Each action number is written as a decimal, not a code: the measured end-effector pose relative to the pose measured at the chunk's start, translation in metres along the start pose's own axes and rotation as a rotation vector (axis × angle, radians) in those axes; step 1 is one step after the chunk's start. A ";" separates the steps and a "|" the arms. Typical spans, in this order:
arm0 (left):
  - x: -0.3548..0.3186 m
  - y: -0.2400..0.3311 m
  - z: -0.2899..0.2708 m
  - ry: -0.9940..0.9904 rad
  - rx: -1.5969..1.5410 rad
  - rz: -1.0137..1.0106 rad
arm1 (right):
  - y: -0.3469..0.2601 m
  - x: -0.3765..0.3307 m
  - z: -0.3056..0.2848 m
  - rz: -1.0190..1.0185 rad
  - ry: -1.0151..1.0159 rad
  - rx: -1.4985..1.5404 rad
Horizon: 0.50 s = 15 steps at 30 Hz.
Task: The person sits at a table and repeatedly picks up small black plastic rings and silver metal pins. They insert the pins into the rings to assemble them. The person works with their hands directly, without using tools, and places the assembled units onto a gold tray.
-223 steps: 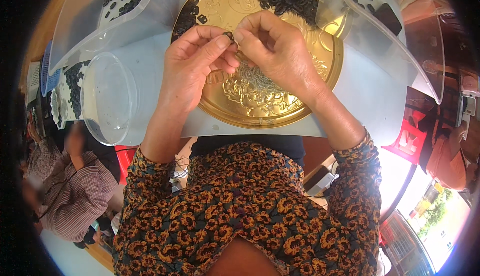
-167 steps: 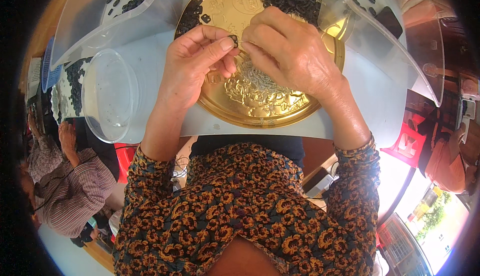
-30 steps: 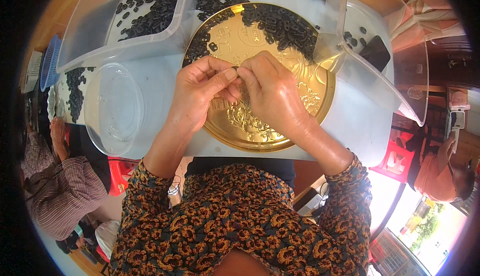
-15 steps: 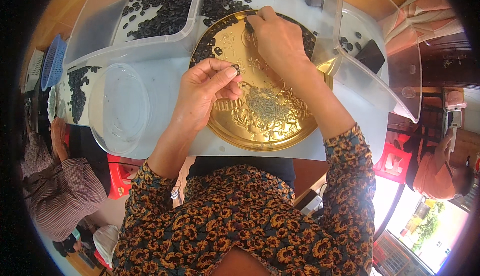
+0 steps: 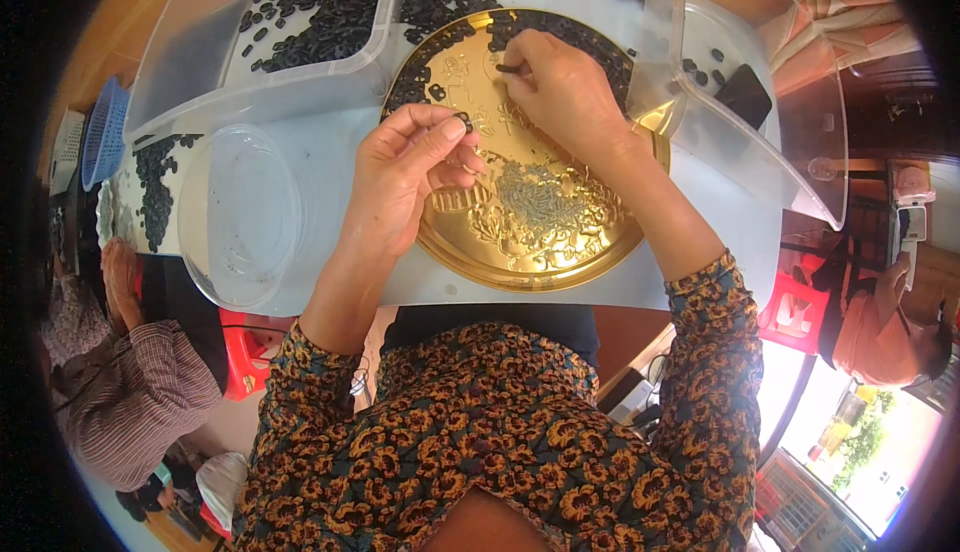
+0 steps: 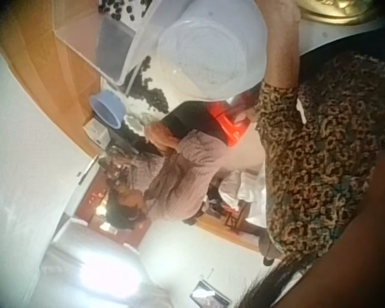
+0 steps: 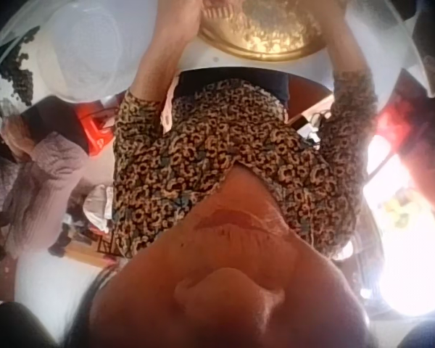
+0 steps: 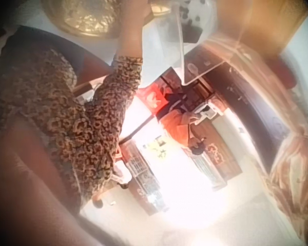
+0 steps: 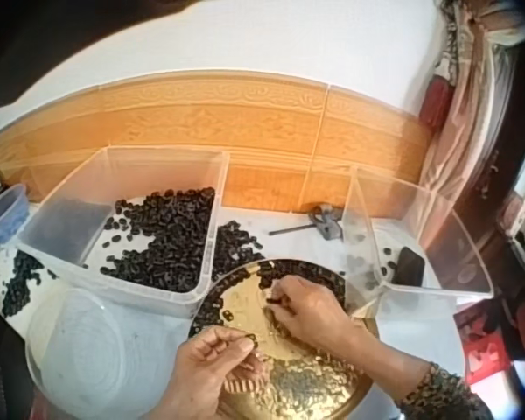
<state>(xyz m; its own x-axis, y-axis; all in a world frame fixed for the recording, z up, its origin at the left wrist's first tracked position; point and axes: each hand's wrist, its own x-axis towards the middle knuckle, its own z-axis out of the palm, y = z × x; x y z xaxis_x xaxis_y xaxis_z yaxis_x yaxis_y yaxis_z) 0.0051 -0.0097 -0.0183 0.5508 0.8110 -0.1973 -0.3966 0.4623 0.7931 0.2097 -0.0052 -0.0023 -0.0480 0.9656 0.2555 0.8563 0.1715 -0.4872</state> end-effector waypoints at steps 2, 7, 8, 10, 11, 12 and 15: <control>0.000 0.001 0.002 0.001 -0.007 0.004 | 0.003 -0.010 0.002 0.113 0.022 0.240; 0.000 0.000 0.008 -0.034 -0.010 0.121 | -0.020 -0.024 -0.012 0.501 -0.084 0.921; 0.000 0.001 0.009 -0.056 -0.015 0.125 | -0.022 -0.027 -0.013 0.528 -0.081 1.015; 0.000 0.001 0.009 -0.087 -0.009 0.141 | -0.028 -0.033 -0.017 0.605 -0.083 1.160; 0.000 0.001 0.010 -0.097 0.001 0.154 | -0.030 -0.035 -0.018 0.627 -0.067 1.221; 0.000 0.001 0.010 -0.106 0.011 0.167 | -0.033 -0.036 -0.018 0.646 -0.051 1.284; 0.000 0.002 0.008 -0.106 -0.027 0.170 | -0.029 -0.042 -0.018 0.654 -0.063 1.435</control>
<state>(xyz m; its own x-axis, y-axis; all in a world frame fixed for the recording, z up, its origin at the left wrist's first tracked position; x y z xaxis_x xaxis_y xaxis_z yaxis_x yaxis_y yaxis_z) 0.0103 -0.0117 -0.0125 0.5483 0.8363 0.0011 -0.5089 0.3326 0.7940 0.1963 -0.0541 0.0161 0.0683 0.9437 -0.3237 -0.4422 -0.2622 -0.8577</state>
